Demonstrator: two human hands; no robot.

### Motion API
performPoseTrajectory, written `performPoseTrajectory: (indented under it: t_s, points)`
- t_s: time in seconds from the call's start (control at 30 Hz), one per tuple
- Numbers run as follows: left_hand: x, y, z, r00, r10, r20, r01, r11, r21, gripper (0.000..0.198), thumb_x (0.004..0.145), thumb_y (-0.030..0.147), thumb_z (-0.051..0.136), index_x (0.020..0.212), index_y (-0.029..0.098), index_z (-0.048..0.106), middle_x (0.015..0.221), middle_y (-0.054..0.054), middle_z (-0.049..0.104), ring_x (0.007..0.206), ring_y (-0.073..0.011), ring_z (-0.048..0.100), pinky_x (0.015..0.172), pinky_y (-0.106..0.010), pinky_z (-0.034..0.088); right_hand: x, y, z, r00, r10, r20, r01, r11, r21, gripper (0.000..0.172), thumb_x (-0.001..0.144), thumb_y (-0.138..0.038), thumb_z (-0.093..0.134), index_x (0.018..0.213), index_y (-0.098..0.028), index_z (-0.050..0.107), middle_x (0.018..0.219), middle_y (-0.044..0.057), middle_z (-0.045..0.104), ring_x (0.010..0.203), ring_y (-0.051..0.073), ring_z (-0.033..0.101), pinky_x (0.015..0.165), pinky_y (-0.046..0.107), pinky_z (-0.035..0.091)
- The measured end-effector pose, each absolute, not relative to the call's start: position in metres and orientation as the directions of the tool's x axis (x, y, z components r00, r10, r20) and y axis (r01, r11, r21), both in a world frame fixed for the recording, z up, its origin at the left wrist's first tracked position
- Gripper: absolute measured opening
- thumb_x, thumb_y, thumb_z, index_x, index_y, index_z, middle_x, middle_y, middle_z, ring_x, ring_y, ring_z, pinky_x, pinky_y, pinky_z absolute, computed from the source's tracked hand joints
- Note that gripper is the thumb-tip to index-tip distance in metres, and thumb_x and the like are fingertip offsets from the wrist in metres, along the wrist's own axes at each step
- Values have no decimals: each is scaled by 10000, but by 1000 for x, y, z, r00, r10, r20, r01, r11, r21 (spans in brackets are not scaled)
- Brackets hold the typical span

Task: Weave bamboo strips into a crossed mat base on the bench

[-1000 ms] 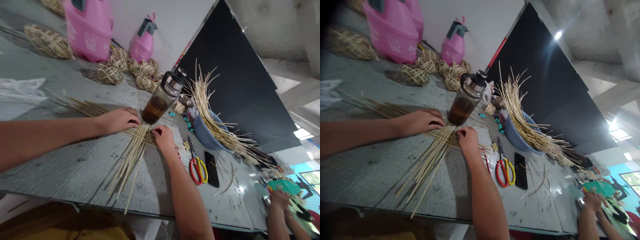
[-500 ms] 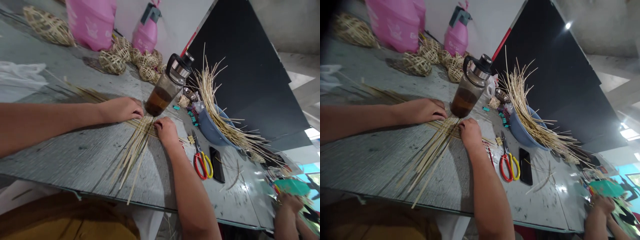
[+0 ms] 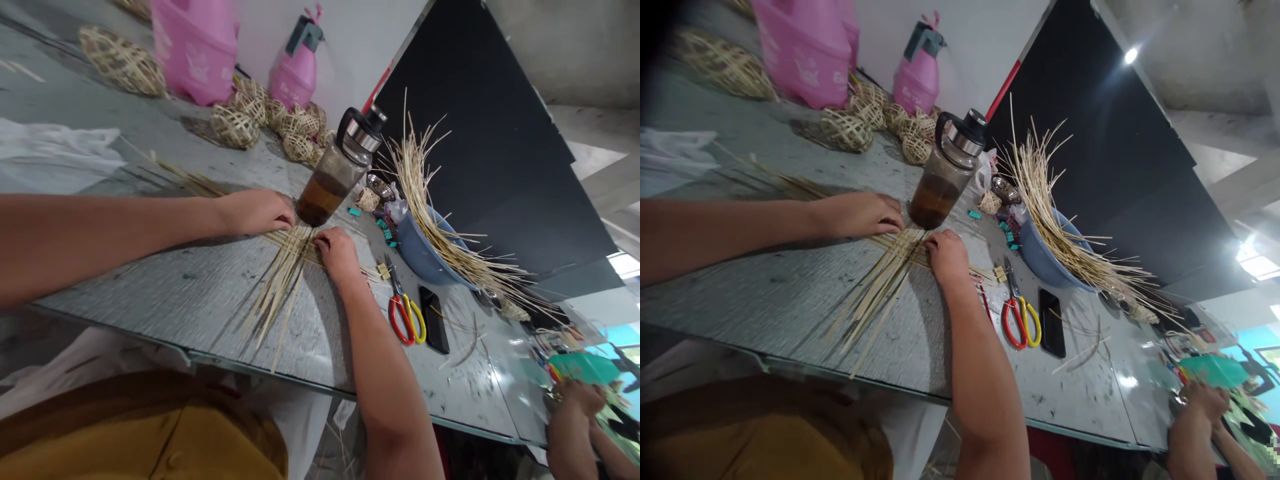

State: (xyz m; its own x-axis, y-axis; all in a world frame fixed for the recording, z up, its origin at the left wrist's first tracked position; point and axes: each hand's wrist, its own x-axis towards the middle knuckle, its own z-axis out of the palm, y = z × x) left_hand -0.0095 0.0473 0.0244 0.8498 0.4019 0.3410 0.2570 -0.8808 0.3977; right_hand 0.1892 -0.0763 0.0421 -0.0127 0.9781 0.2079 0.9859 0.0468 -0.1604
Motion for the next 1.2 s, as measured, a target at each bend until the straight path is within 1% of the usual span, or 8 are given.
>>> performPoseTrajectory:
  t_s: [0.13, 0.27, 0.33, 0.47, 0.57, 0.77, 0.97, 1.2]
  points:
    - [-8, 51, 25, 863, 394, 315, 278, -893, 353, 232, 881, 255, 539, 902, 183, 758, 914, -57, 674, 854, -187, 585, 805, -272, 404, 188, -77, 43, 4, 979, 205, 988, 27, -151, 118, 934, -187, 615, 926, -222, 728, 967, 45, 676, 967, 180, 598, 884, 270, 453]
    - [-6, 54, 25, 859, 388, 334, 273, -899, 342, 201, 870, 269, 565, 865, 212, 758, 914, -51, 687, 848, -195, 602, 768, -266, 409, 184, -79, 45, 23, 980, 197, 990, 5, -142, 129, 947, -189, 604, 946, -191, 733, 983, 67, 681, 965, 179, 590, 869, 259, 434]
    - [-6, 52, 25, 850, 400, 344, 281, -895, 346, 194, 867, 254, 572, 878, 197, 757, 908, -47, 692, 823, -180, 593, 765, -259, 400, 182, -80, 46, 28, 980, 196, 991, -2, -131, 140, 953, -189, 594, 949, -184, 734, 988, 74, 679, 961, 180, 586, 863, 259, 425]
    - [-6, 46, 25, 831, 401, 386, 278, -900, 335, 221, 862, 210, 552, 916, 120, 747, 883, -34, 694, 791, -130, 540, 778, -236, 367, 181, -80, 45, 41, 979, 201, 994, -19, -109, 154, 963, -191, 577, 961, -181, 730, 992, 76, 669, 971, 185, 573, 858, 261, 412]
    - [-6, 43, 24, 814, 411, 411, 291, -900, 323, 240, 856, 210, 538, 917, 102, 744, 866, -21, 691, 786, -118, 518, 784, -232, 356, 181, -79, 44, 46, 977, 208, 994, -25, -104, 152, 964, -184, 570, 970, -178, 721, 995, 77, 659, 971, 189, 564, 855, 265, 410]
    - [-2, 45, 23, 798, 443, 409, 327, -887, 325, 269, 865, 232, 510, 912, 113, 747, 917, -51, 686, 840, -145, 546, 820, -274, 360, 181, -73, 42, 56, 970, 237, 998, -52, -21, 142, 965, -192, 570, 971, -179, 711, 982, 72, 653, 950, 185, 556, 839, 260, 408]
    - [1, 53, 18, 804, 434, 405, 322, -892, 316, 283, 847, 243, 500, 914, 124, 748, 928, -51, 686, 860, -151, 549, 853, -288, 358, 180, -71, 43, 69, 971, 229, 998, -67, -14, 180, 977, -185, 542, 1019, -146, 713, 1006, 102, 656, 954, 200, 567, 835, 279, 405]
    - [7, 70, 3, 787, 418, 454, 320, -906, 278, 247, 814, 301, 499, 830, 240, 737, 904, -40, 692, 851, -207, 597, 812, -336, 415, 179, -70, 43, 105, 973, 205, 993, -112, 24, 186, 989, -215, 538, 1046, -178, 712, 1032, 76, 668, 991, 183, 581, 854, 254, 415]
